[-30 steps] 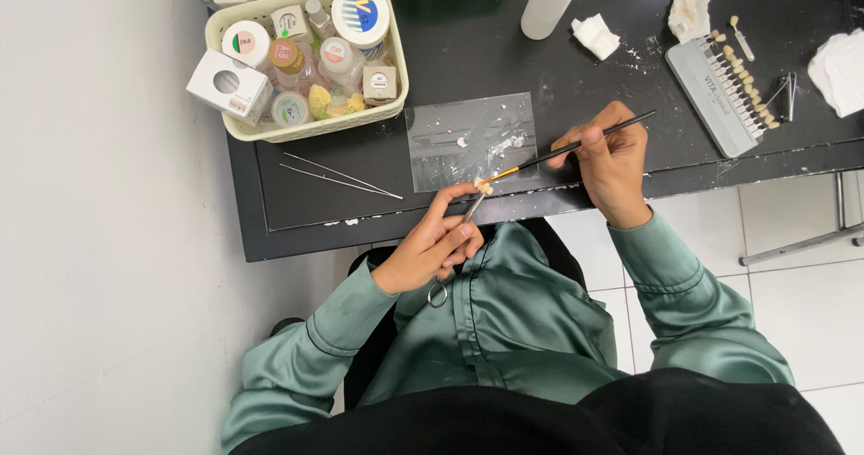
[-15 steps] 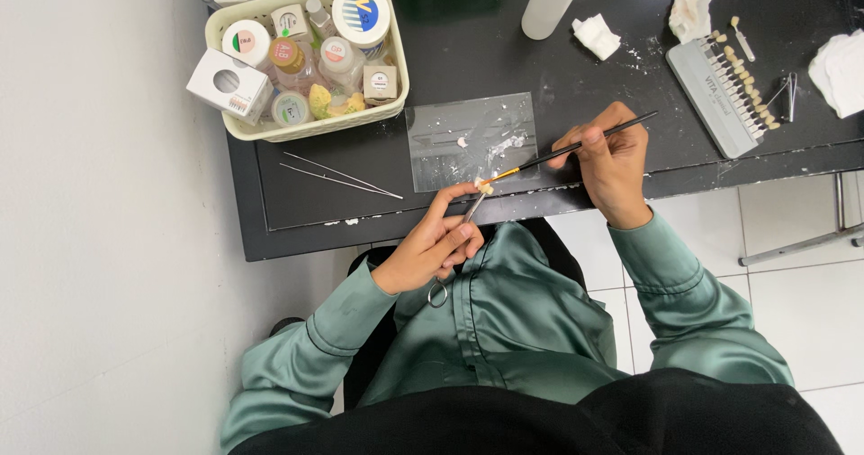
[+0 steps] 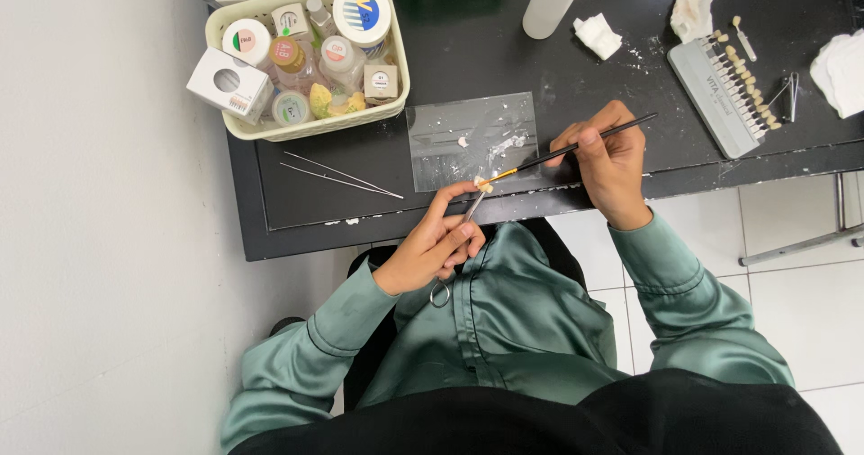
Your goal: The person sits at a dental laboratory bench and first trims and adjusts a denture tooth on a metal holder using scissors and tweezers. They then hold the tooth holder in one hand and use a brush to apply and shape white ceramic paste onto the denture teeth, dipping from a shade guide area and working the surface repeatedly.
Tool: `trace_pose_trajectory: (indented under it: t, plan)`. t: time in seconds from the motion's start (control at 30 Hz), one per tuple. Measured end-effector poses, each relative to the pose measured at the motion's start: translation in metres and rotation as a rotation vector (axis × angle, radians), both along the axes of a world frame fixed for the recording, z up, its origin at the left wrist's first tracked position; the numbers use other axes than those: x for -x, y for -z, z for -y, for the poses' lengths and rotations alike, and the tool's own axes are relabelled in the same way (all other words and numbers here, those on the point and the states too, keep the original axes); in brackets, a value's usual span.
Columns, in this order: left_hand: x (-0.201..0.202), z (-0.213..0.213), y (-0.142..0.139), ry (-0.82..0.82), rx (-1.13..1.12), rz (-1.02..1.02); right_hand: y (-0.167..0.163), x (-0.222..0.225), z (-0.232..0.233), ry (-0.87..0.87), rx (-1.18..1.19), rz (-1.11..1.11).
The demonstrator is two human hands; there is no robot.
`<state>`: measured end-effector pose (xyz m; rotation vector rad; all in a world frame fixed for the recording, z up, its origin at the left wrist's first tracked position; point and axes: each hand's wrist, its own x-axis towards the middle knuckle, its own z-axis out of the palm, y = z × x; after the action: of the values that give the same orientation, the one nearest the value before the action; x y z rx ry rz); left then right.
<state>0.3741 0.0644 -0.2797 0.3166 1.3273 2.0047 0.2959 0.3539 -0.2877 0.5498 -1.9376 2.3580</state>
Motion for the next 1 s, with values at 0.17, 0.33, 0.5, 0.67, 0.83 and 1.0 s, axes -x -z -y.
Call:
trace_pose_trajectory:
  t: [0.17,0.33,0.5,0.67,0.83,1.0]
  plan:
    - [0.0002,-0.0002,0.0008,0.004,0.004,-0.005,-0.0021,-0.0005,0.0008,0.007,-0.024,0.000]
    - [0.0006,-0.0005,0.0013,0.005,-0.006,0.000,-0.0009,-0.0002,0.0005,0.005,-0.004,0.006]
    - [0.0000,-0.0004,0.0022,0.004,-0.002,-0.007,0.0014,0.0000,-0.0012,0.003,-0.004,-0.003]
    - [0.0006,-0.0011,0.0029,0.003,0.000,0.002,0.0026,-0.0009,-0.0016,0.009,-0.025,0.005]
    - [-0.0028,0.0037,-0.0018,0.001,0.014,0.000,0.0005,-0.0025,0.0010,0.012,0.035,0.025]
    - [-0.0042,0.0036,-0.0046,-0.002,0.009,-0.014,-0.0015,-0.0043,0.0028,0.020,0.010,0.005]
